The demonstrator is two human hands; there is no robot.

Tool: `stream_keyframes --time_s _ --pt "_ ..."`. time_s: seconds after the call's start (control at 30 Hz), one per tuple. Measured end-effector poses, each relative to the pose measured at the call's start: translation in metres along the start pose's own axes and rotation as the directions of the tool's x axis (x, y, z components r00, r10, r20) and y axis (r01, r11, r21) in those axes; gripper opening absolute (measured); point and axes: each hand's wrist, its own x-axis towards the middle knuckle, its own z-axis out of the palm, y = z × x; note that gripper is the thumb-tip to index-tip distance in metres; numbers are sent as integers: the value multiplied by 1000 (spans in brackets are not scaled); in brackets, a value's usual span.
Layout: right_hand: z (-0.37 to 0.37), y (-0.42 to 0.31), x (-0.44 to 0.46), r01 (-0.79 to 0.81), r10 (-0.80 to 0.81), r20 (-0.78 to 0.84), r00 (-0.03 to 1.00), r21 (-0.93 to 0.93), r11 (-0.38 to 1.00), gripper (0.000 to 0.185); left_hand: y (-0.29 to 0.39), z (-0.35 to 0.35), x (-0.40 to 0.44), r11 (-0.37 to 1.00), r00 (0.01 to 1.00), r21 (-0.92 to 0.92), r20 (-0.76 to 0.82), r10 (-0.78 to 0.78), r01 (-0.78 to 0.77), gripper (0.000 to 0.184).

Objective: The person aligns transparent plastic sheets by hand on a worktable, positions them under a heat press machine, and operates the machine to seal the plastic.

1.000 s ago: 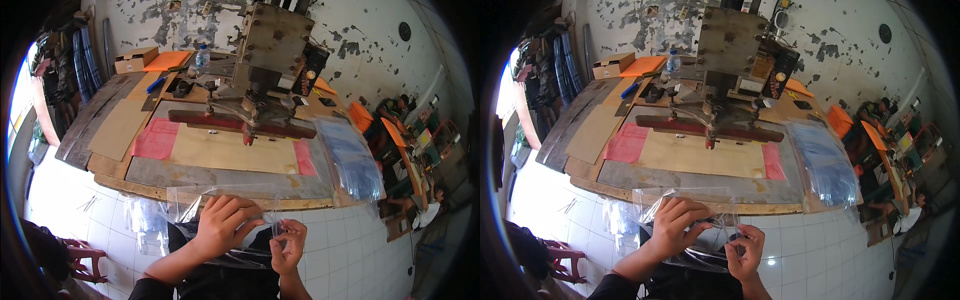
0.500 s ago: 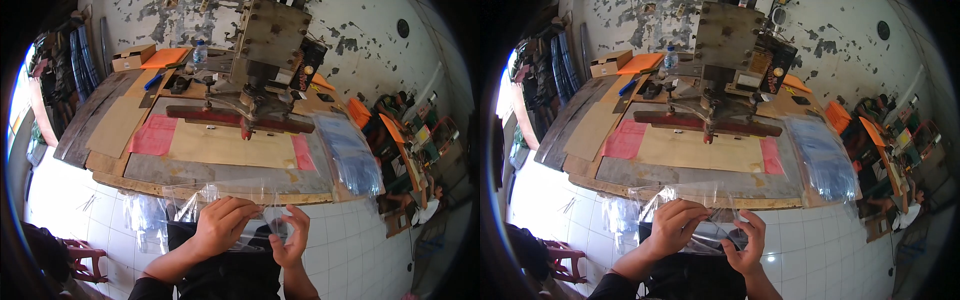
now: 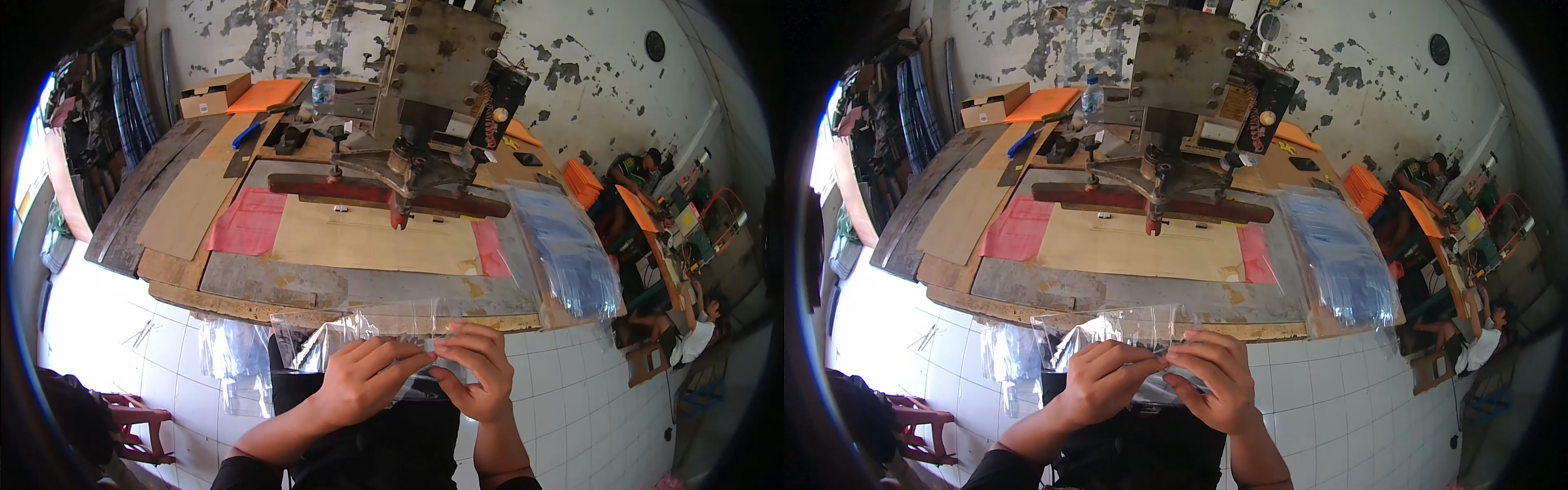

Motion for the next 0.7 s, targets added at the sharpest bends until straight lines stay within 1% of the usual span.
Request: stream_keyframes --time_s 0.1,0.13,0.2,0.3,0.33,0.57,0.63,0.7 --pt "-2 -1 -1 -10 10 -1 1000 -12 1000 33 -3 3 -2 1000 1000 -13 -14 24 -24 42" --pt "-2 0 -2 -21 21 -7 1000 -13 1000 30 -1 3 0 1000 1000 -16 -12 24 -25 42" --pt "-2 1 -4 -32 32 -13 999 -15 999 28 4 3 7 998 996 -65 -84 -14 8 33" --pt "-3 1 -4 -77 77 7 997 13 997 27 2 8 5 993 995 -114 -97 -24 13 31" --pt "-4 1 -2 -81 81 20 997 33 996 27 2 6 6 992 998 -122 -66 -23 15 32" --pt "-4 2 0 -88 84 57 995 77 993 23 -2 8 3 981 998 -193 -48 -42 32 36" --pt "-3 1 -1 -106 102 47 994 93 990 22 -5 11 -1 975 999 -222 -46 -1 -9 45" --pt "-2 1 -2 -125 122 36 992 108 986 21 -4 12 -1 972 999 -234 -48 -12 0 44"
